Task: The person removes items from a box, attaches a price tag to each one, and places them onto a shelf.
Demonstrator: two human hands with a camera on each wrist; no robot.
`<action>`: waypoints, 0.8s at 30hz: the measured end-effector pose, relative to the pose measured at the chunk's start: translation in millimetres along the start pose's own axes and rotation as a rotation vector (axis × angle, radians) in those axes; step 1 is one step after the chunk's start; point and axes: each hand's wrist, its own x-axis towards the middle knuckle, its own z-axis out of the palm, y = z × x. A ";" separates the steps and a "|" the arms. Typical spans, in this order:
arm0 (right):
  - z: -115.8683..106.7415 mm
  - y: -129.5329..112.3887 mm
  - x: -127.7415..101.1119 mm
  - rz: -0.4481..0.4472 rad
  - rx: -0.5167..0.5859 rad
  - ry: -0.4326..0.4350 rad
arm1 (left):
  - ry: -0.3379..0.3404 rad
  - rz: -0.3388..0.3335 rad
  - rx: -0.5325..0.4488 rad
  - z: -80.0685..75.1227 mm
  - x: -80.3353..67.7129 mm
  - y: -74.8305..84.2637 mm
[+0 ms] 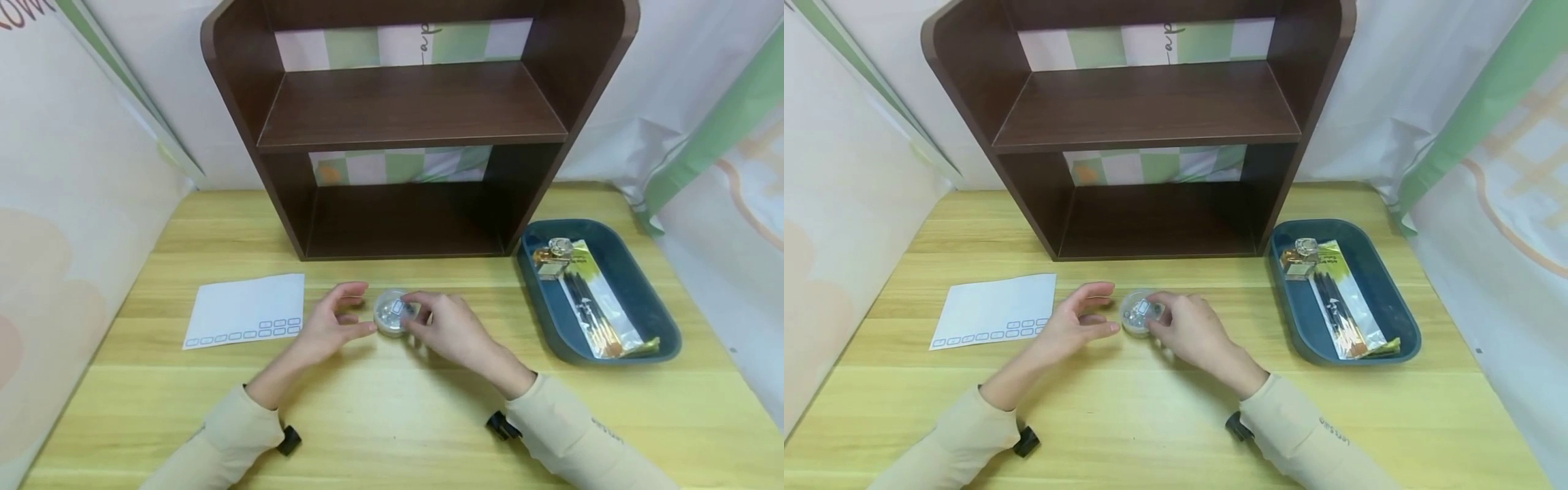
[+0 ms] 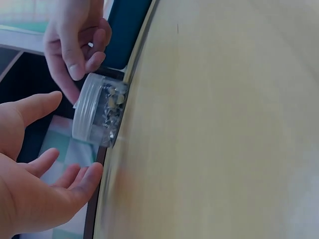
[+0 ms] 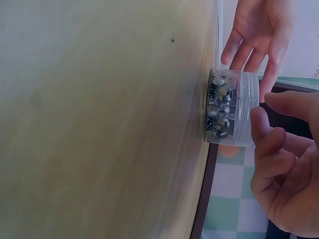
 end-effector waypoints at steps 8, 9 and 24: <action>1.0 -1.8 -3.7 -0.022 -0.210 -0.015 | -0.056 -0.020 -0.006 10.8 8.5 -2.0; 1.2 -2.5 -4.3 -0.033 -0.244 -0.014 | -0.062 -0.020 -0.005 12.1 9.3 -1.6; -23.4 5.0 -7.5 -0.017 -0.147 0.002 | -0.120 -0.060 0.117 22.5 17.2 3.2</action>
